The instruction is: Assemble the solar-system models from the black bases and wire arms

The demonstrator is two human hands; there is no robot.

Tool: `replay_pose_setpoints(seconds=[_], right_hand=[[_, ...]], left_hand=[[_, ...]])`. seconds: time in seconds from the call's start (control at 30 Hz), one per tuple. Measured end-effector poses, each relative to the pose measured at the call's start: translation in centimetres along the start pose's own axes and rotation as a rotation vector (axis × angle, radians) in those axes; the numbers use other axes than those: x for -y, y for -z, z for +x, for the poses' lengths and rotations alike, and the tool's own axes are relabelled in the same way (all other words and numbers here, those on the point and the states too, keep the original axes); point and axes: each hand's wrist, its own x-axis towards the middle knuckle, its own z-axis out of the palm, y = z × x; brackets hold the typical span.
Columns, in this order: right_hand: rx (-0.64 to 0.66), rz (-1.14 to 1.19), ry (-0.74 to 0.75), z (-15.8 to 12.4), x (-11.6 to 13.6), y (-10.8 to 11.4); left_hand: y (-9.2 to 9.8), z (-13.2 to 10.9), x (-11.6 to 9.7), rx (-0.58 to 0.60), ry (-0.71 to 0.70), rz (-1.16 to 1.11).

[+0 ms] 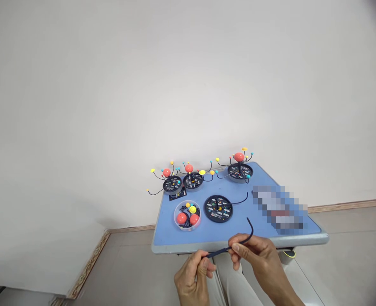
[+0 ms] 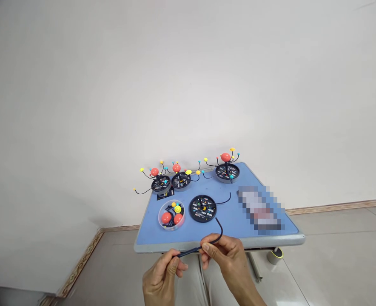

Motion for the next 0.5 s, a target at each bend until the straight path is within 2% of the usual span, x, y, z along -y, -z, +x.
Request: replay_pose_setpoints(seconds=[0.3, 0.5], right_hand=[[-0.036, -0.027, -0.011, 0.4, -1.2, -0.2], [-0.07, -0.055, 0.01, 0.8, -2.1, -0.4]], left_hand=[[-1.2, -0.3, 1.6, -0.082, -0.008, -0.043], [-2.5, -1.5, 3.4, -0.135, -0.019, -0.015]])
